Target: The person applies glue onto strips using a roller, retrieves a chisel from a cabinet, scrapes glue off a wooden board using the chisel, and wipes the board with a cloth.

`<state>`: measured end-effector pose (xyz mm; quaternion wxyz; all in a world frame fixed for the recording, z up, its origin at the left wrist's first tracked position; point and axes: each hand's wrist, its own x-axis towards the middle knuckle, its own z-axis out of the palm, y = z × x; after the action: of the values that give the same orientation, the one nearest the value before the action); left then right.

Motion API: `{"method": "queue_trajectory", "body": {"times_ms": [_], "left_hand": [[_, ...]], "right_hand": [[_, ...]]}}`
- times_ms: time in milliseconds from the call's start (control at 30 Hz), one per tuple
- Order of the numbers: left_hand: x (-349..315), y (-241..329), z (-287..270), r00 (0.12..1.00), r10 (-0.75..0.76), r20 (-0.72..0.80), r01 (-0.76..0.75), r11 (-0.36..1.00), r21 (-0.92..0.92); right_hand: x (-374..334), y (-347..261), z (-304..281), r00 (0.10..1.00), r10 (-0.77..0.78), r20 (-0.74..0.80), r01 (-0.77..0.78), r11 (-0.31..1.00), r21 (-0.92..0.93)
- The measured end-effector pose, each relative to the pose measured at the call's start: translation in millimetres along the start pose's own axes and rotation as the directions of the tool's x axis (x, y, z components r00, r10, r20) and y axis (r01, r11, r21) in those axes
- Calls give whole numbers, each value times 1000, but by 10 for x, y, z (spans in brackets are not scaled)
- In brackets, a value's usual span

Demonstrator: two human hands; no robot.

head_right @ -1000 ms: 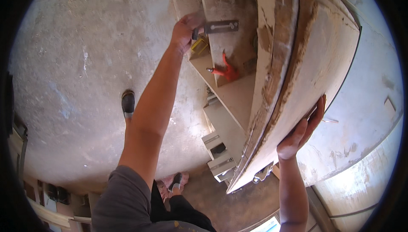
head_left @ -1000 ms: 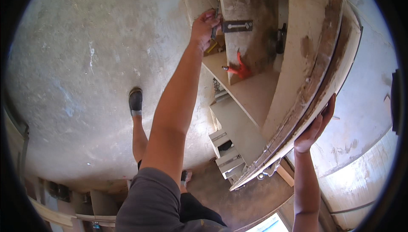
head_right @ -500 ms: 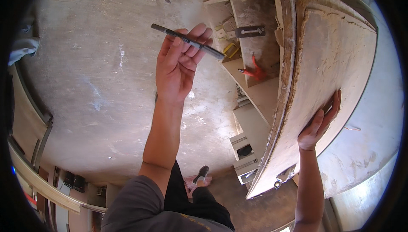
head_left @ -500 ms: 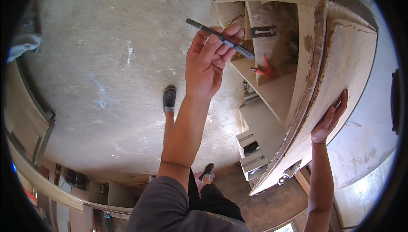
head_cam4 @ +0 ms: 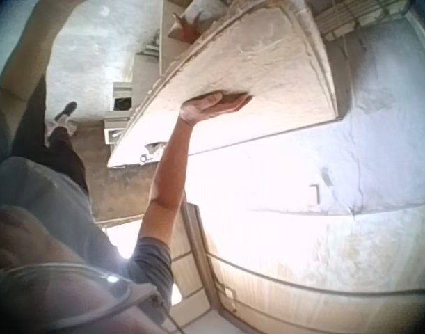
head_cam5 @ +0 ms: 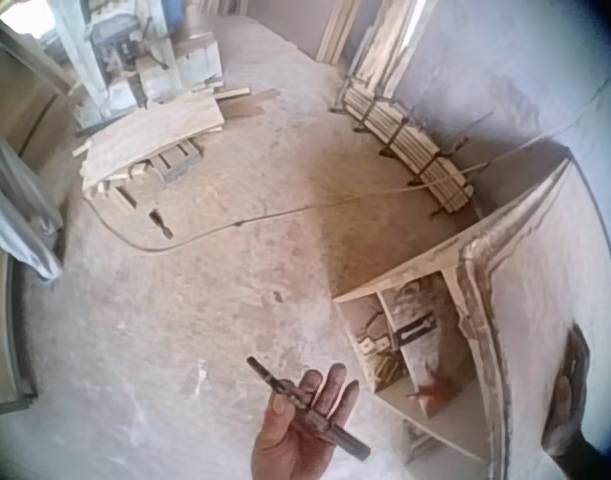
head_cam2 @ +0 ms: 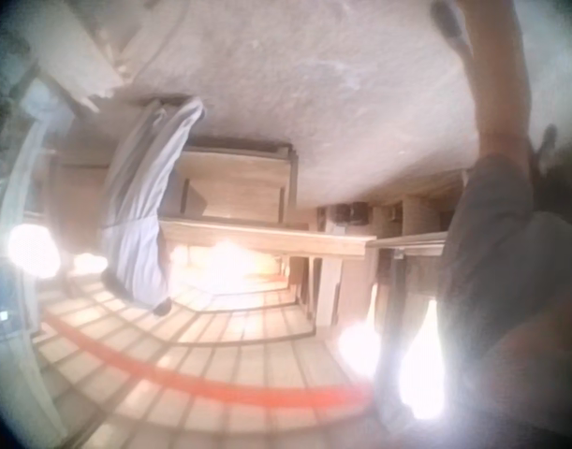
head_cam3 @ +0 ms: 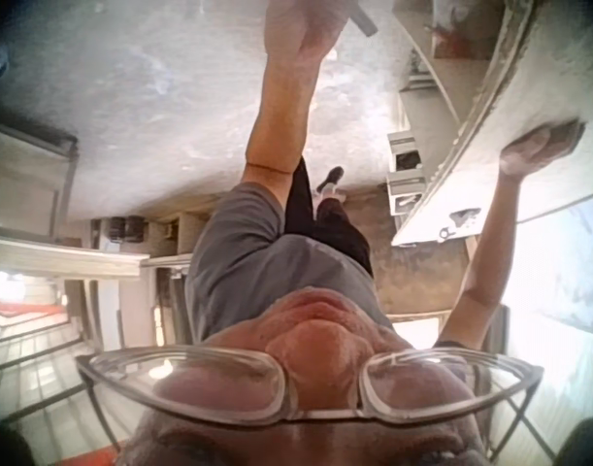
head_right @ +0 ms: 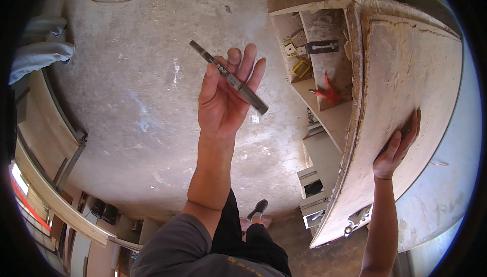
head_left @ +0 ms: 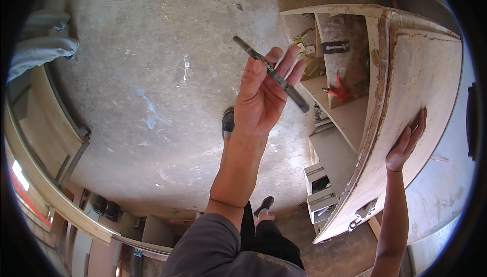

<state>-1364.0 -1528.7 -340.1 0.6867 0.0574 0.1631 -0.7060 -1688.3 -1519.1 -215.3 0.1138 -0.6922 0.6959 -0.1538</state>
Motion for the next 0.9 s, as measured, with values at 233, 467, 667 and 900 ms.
{"method": "queue_trajectory", "body": {"times_ms": [233, 467, 667, 900], "left_hand": [[-62, 76, -67, 972, -84, -217, 117, 983, 140], [-18, 7, 148, 946, -144, -289, 253, 888, 385], [-29, 10, 129, 948, -244, -203, 305, 877, 371], [61, -32, 217, 952, -252, -172, 301, 860, 412]], "right_hand": [[20, -35, 110, 999, 19, -33, -15, 992, 127], [-98, -27, 70, 999, 32, 28, -33, 999, 38], [-26, -89, 46, 1000, 0, 29, 2, 999, -50], [9, -34, 24, 999, 8, 39, -6, 999, -42]]}}
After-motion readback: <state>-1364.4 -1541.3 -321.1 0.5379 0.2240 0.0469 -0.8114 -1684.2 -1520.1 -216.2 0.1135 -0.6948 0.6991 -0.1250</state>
